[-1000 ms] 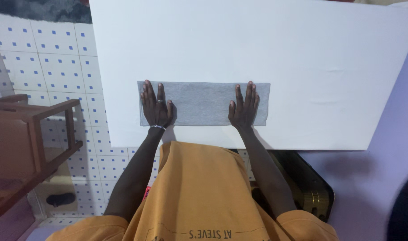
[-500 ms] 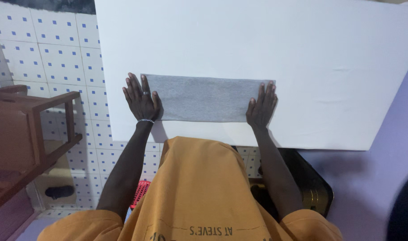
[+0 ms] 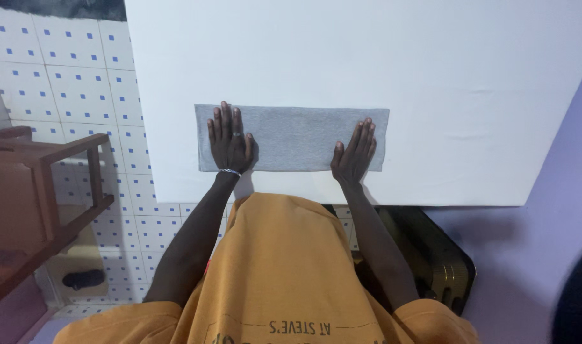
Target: The person folds a grey t-shirt on a white surface by smoothing it with their hands, folding the sides and sleeves inward, and then folding the resulting rectangle into a smaller square.
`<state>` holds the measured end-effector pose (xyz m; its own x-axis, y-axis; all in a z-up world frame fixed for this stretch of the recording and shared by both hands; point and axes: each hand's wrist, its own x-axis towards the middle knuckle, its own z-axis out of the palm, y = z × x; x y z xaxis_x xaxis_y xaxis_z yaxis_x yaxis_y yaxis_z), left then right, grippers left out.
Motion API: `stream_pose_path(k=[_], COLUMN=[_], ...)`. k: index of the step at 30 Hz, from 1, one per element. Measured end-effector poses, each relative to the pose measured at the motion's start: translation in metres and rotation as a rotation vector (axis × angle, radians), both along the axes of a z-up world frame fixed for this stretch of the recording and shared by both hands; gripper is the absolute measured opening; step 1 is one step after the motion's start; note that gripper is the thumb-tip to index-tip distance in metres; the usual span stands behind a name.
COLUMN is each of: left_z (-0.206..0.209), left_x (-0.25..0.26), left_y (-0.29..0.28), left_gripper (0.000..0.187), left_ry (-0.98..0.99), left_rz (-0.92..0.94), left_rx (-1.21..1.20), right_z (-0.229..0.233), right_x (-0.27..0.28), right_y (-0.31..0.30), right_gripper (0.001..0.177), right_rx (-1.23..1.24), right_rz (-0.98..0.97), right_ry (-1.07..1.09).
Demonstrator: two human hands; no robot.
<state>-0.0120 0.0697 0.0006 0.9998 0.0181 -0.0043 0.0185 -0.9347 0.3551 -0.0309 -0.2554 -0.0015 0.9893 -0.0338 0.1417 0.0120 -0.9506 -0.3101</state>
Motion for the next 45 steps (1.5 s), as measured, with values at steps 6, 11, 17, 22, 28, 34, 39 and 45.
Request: stream_pose_path(k=[6,11,17,22,28,34,39,45], left_z=[-0.006,-0.004,-0.002,-0.002,-0.003,0.004,0.000,0.000], left_x=[0.001,-0.002,-0.005,-0.016,-0.029,-0.016,0.004,0.004], left_y=[0.002,0.003,0.009,0.024,0.042,0.041,0.041,0.051], left_gripper=[0.071,0.070,0.069,0.069,0.073,0.077,0.075,0.074], left_ry=[-0.038,-0.085,-0.076,-0.016,-0.052,0.013,0.039,0.004], left_rz=[0.025,0.022,0.037,0.061,0.036,0.047,-0.041,-0.038], left_rx=[-0.007,-0.020,-0.022,-0.025,-0.035,0.001,-0.014,-0.015], right_z=[-0.002,0.001,0.009,0.006,-0.004,-0.001,0.002,0.016], right_x=[-0.011,-0.016,-0.021,-0.021,-0.016,0.011,0.035,0.037], right_y=[-0.032,-0.062,-0.075,-0.067,-0.041,-0.018,-0.005,-0.002], right_gripper=[0.069,0.070,0.068,0.068,0.067,0.064,0.065,0.062], right_rx=[-0.066,-0.077,-0.085,-0.140,-0.077,-0.016,-0.030,-0.087], right_rz=[-0.064,-0.039,-0.050,-0.145,-0.071,0.116,0.219,0.232], right_ry=[0.055,0.108,0.169,0.139,0.049,0.022,0.102,0.051])
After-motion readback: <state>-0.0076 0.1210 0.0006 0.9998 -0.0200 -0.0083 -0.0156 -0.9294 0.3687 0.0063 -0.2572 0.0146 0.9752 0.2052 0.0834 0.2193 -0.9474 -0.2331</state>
